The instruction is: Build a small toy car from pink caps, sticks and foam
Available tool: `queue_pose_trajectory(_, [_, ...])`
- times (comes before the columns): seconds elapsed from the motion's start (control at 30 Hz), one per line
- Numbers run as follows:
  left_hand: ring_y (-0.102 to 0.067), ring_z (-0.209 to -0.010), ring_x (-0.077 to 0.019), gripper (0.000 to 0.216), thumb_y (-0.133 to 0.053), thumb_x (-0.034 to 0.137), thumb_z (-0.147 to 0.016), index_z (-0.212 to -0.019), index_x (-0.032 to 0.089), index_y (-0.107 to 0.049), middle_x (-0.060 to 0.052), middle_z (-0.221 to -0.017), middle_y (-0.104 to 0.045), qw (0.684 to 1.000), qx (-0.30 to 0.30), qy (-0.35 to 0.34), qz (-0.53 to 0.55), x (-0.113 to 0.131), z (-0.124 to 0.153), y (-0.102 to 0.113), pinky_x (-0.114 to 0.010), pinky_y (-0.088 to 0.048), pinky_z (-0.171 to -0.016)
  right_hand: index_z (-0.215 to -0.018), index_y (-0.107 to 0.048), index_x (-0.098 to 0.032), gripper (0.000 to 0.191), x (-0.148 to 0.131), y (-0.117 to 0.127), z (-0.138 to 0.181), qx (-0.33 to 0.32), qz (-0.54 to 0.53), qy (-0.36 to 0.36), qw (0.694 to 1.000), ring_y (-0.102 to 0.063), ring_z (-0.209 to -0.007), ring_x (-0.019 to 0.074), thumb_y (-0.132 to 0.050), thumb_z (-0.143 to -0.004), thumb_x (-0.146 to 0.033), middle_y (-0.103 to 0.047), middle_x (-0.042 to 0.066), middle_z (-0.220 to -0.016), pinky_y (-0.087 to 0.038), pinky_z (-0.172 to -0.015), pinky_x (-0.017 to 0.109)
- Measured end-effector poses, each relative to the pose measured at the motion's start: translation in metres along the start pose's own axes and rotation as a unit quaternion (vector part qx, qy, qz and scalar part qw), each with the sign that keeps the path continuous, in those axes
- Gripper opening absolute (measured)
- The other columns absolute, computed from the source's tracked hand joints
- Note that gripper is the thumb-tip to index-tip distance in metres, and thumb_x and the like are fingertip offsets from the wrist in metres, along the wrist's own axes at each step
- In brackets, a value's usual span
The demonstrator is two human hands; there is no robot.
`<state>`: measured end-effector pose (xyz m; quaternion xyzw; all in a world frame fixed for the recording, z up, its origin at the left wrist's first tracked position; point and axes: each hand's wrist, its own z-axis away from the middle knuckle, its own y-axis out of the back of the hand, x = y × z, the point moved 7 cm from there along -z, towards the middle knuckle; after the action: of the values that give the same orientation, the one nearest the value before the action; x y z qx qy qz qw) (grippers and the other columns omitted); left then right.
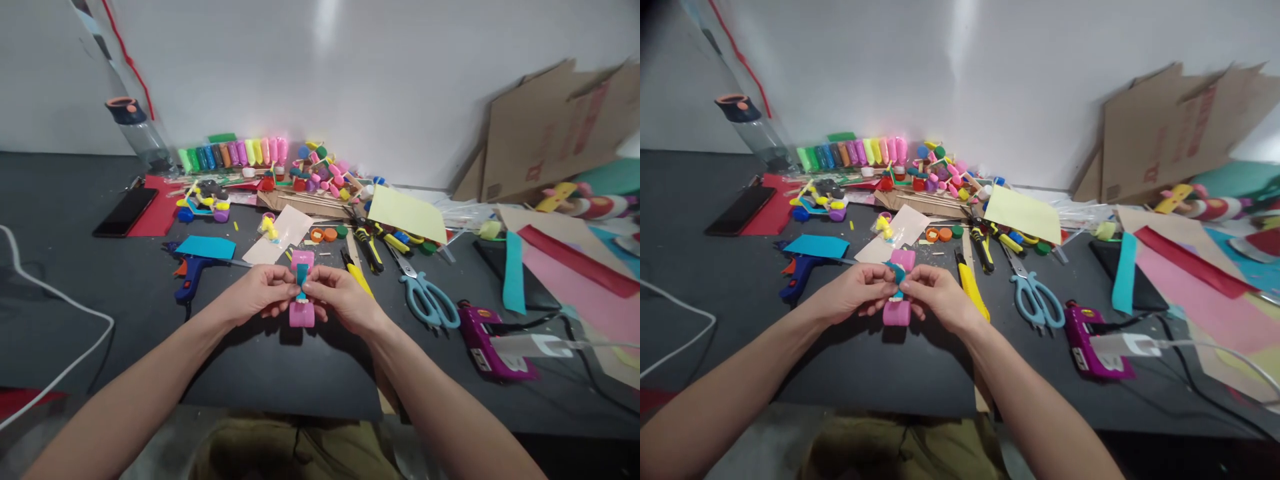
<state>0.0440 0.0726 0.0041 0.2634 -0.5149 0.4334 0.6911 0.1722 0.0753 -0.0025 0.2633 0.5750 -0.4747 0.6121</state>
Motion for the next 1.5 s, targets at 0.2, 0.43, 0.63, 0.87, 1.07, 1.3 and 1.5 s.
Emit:
queue_pose_trajectory(0.2, [-0.046,-0.042,-0.0060,0.042,-0.075,0.056,-0.076,-0.076,0.017,-0.060,0.006,-0.052,-0.053,1.000,-0.011,-0.002,-0.003,0.000,0.003,-0.003,-0.016,-0.030,-0.037,-0.076,-0.059,-0.018,0.040,-0.003,-0.001,0.006,-0.001,-0.002,-0.012,1.000,-0.048,-0.045,0.0063,-0.086,-0.069,-0.047,-0.057,-0.007,-0.061,-0.040,-0.044,0.021])
queue_pose_trajectory(0.43, [-0.049,-0.049,-0.0060,0.030,-0.072,0.046,-0.083,-0.087,0.017,-0.065,0.004,-0.063,-0.057,1.000,-0.006,-0.013,-0.012,0.000,0.004,-0.002,-0.014,-0.035,-0.040,-0.085,-0.064,-0.018,0.039,-0.006,-0.004,0.012,-0.002,0.016,-0.027,0.999,-0.048,-0.053,0.0076,-0.085,-0.071,-0.048,-0.064,-0.002,-0.075,-0.041,-0.047,0.022])
queue_pose_trajectory(0.63, [-0.052,-0.055,-0.0079,0.031,-0.076,0.039,-0.080,-0.101,0.018,-0.070,0.000,-0.081,-0.065,0.999,0.007,-0.032,-0.005,0.003,0.003,-0.002,-0.016,-0.044,-0.041,-0.080,-0.061,-0.018,0.038,-0.006,-0.004,0.013,-0.003,0.020,-0.046,0.999,-0.046,-0.050,0.0066,-0.085,-0.072,-0.045,-0.063,-0.002,-0.071,-0.039,-0.046,0.021])
queue_pose_trajectory(0.87, [-0.057,-0.054,-0.0095,0.024,-0.077,0.033,-0.079,-0.093,0.016,-0.069,0.000,-0.074,-0.066,0.999,0.001,-0.027,0.028,-0.001,0.001,-0.003,-0.018,-0.050,-0.043,-0.075,-0.058,-0.018,0.042,-0.006,-0.006,0.012,-0.018,0.007,-0.051,0.999,-0.047,-0.046,0.0068,-0.082,-0.074,-0.053,-0.060,-0.003,-0.065,-0.040,-0.045,0.022])
queue_pose_trajectory(1.07, [-0.065,-0.065,-0.0123,0.032,-0.083,0.032,-0.077,-0.103,0.015,-0.072,-0.003,-0.084,-0.072,0.997,-0.013,-0.033,0.061,-0.003,0.000,-0.004,-0.016,-0.051,-0.047,-0.075,-0.058,-0.017,0.043,-0.006,-0.005,0.011,-0.021,0.003,-0.047,0.999,-0.047,-0.045,0.0059,-0.081,-0.076,-0.053,-0.059,-0.003,-0.060,-0.038,-0.044,0.020])
queue_pose_trajectory(1.3, [-0.065,-0.064,-0.0100,0.030,-0.087,0.028,-0.074,-0.098,0.014,-0.075,0.000,-0.079,-0.070,0.991,-0.010,-0.028,0.127,-0.005,-0.002,-0.006,-0.016,-0.053,-0.052,-0.076,-0.058,-0.017,0.045,-0.002,-0.004,0.010,0.000,-0.008,-0.046,0.999,-0.047,-0.045,0.0053,-0.085,-0.070,-0.052,-0.057,-0.004,-0.062,-0.039,-0.043,0.019])
queue_pose_trajectory(1.5, [-0.063,-0.060,-0.0080,0.038,-0.090,0.040,-0.071,-0.096,0.014,-0.078,-0.001,-0.075,-0.069,0.983,0.020,-0.009,0.181,-0.010,-0.004,-0.007,-0.015,-0.050,-0.051,-0.075,-0.059,-0.017,0.040,0.002,-0.002,0.008,0.018,-0.003,-0.045,0.999,-0.048,-0.044,0.0051,-0.085,-0.070,-0.047,-0.056,-0.006,-0.059,-0.039,-0.042,0.018])
